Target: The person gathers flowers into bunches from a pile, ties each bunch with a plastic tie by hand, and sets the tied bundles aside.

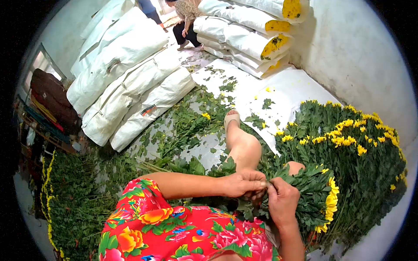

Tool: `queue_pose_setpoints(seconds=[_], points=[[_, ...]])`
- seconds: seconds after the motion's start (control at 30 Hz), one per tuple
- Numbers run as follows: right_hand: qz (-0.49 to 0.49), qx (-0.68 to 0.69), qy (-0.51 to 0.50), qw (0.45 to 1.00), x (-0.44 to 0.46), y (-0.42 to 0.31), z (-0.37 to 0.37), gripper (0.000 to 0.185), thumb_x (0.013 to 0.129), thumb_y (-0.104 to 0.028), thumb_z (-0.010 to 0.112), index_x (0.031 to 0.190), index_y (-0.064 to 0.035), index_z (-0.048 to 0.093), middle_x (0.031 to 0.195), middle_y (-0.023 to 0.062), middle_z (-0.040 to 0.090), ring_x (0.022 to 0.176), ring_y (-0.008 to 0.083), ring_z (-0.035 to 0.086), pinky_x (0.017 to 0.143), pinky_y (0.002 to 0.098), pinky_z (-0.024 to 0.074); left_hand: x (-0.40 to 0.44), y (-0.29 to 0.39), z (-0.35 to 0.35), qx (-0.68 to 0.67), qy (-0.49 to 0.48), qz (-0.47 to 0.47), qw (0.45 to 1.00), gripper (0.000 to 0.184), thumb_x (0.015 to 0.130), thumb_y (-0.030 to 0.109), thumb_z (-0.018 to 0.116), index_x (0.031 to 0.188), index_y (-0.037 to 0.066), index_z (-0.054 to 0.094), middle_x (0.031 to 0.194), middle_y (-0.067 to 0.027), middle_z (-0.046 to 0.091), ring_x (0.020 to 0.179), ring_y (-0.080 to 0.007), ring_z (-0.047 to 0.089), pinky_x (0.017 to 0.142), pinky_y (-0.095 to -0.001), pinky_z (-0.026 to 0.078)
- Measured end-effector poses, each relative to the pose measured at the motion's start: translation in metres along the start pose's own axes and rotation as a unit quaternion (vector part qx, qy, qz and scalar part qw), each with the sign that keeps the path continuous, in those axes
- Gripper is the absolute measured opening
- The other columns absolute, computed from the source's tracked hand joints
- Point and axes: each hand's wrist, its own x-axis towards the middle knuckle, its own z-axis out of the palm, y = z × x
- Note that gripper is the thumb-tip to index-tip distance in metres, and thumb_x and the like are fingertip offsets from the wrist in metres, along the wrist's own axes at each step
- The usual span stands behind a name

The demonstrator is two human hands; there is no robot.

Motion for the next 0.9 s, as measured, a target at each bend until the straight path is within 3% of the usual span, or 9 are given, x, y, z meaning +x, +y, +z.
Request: queue_pose_setpoints(seconds=[0.2, 0.33, 0.47, 0.53, 0.6, 0.63, 0.73, 0.77, 0.9], points=[[-0.222, -0.131, -0.036, 0.966, -0.003, -0.034, -0.039, 0.009, 0.073, -0.002, 0.066, 0.077, -0.0053, 0.058, 0.067, 0.0112, 0.056, 0.063, 0.031, 0.058, 0.056, 0.0401, 0.0451, 0.001, 0.0, -0.002, 0.062, 0.029, 0.049, 0.996, 0.013, 0.098, 0.016, 0.059, 0.099, 0.003, 0.055, 0.085, 0.0002, 0.057, 0.074, -0.0062, 0.051, 0.065, -0.0234, 0.043], [-0.265, -0.173, -0.092, 0.944, 0.006, -0.041, -0.044, 0.015, 0.066, -0.005, 0.065, 0.071, -0.0089, 0.052, 0.063, 0.0087, 0.051, 0.062, 0.0287, 0.057, 0.053, 0.0396, 0.0436, -0.002, 0.005, 0.005, 0.14, -0.018, 0.027, 0.99, 0.02, 0.088, 0.004, 0.069, 0.105, 0.001, 0.059, 0.089, 0.0021, 0.056, 0.08, -0.0075, 0.053, 0.072, -0.0248, 0.045], [-0.24, -0.12, -0.088, 0.959, 0.015, -0.038, -0.035, 0.015, 0.075, -0.007, 0.068, 0.073, -0.006, 0.053, 0.065, 0.0109, 0.056, 0.061, 0.0324, 0.059, 0.052, 0.0409, 0.0443, -0.002, -0.01, 0.008, 0.086, 0.073, 0.068, 0.991, 0.015, 0.083, 0.003, 0.07, 0.097, -0.003, 0.066, 0.082, -0.0051, 0.069, 0.076, -0.0101, 0.063, 0.065, -0.0268, 0.05], [-0.238, -0.096, -0.068, 0.964, 0.014, -0.031, -0.038, 0.011, 0.08, -0.004, 0.068, 0.078, -0.0037, 0.057, 0.063, 0.005, 0.058, 0.059, 0.0225, 0.06, 0.052, 0.0345, 0.0453, -0.003, -0.008, 0.004, 0.073, 0.075, 0.046, 0.993, 0.013, 0.085, 0.003, 0.071, 0.098, -0.002, 0.068, 0.081, -0.0062, 0.071, 0.075, -0.0098, 0.065, 0.063, -0.0259, 0.051], [0.022, 0.288, -0.051, 0.956, 0.005, -0.035, -0.044, 0.007, 0.084, 0.001, 0.064, 0.091, -0.0015, 0.063, 0.074, 0.0068, 0.065, 0.067, 0.0152, 0.063, 0.059, 0.0303, 0.0487, -0.003, -0.005, 0.003, -0.003, 0.123, 0.015, 0.992, 0.012, 0.088, 0.008, 0.072, 0.096, 0.001, 0.069, 0.081, -0.0053, 0.07, 0.072, -0.0085, 0.063, 0.06, -0.0241, 0.048], [0.035, 0.323, -0.059, 0.944, -0.001, -0.031, -0.04, 0.021, 0.085, 0.005, 0.06, 0.105, 0.0, 0.063, 0.084, 0.0084, 0.067, 0.076, 0.0101, 0.061, 0.066, 0.0273, 0.0496, -0.005, 0.001, 0.004, 0.025, 0.135, 0.013, 0.99, 0.011, 0.088, 0.011, 0.073, 0.091, 0.002, 0.067, 0.079, -0.0046, 0.07, 0.07, -0.0076, 0.062, 0.058, -0.0224, 0.045], [-0.168, 0.056, -0.048, 0.983, -0.007, -0.022, -0.023, 0.029, 0.086, 0.004, 0.06, 0.115, -0.001, 0.061, 0.103, 0.0154, 0.066, 0.084, 0.0304, 0.068, 0.071, 0.0343, 0.0535, -0.005, -0.004, -0.001, 0.023, 0.106, 0.024, 0.994, 0.01, 0.09, 0.008, 0.071, 0.088, 0.002, 0.063, 0.081, -0.0041, 0.069, 0.069, -0.0071, 0.06, 0.056, -0.0219, 0.043], [-0.143, 0.071, -0.072, 0.985, -0.01, -0.018, -0.023, 0.028, 0.085, 0.002, 0.061, 0.113, -0.0023, 0.061, 0.105, 0.017, 0.063, 0.085, 0.0374, 0.065, 0.07, 0.0392, 0.0533, -0.005, -0.004, -0.001, -0.001, 0.103, 0.0, 0.995, 0.012, 0.09, 0.008, 0.071, 0.088, 0.003, 0.06, 0.081, -0.0048, 0.069, 0.067, -0.0068, 0.058, 0.054, -0.0217, 0.042], [-0.103, -0.003, -0.085, 0.991, -0.011, -0.007, -0.027, 0.016, 0.081, -0.003, 0.067, 0.097, -0.0022, 0.064, 0.088, 0.0155, 0.06, 0.072, 0.0357, 0.061, 0.064, 0.0415, 0.0502, -0.004, -0.005, -0.004, 0.003, 0.095, -0.011, 0.995, 0.012, 0.089, 0.006, 0.071, 0.089, 0.004, 0.059, 0.084, -0.0068, 0.069, 0.068, -0.0077, 0.059, 0.056, -0.0214, 0.042]])
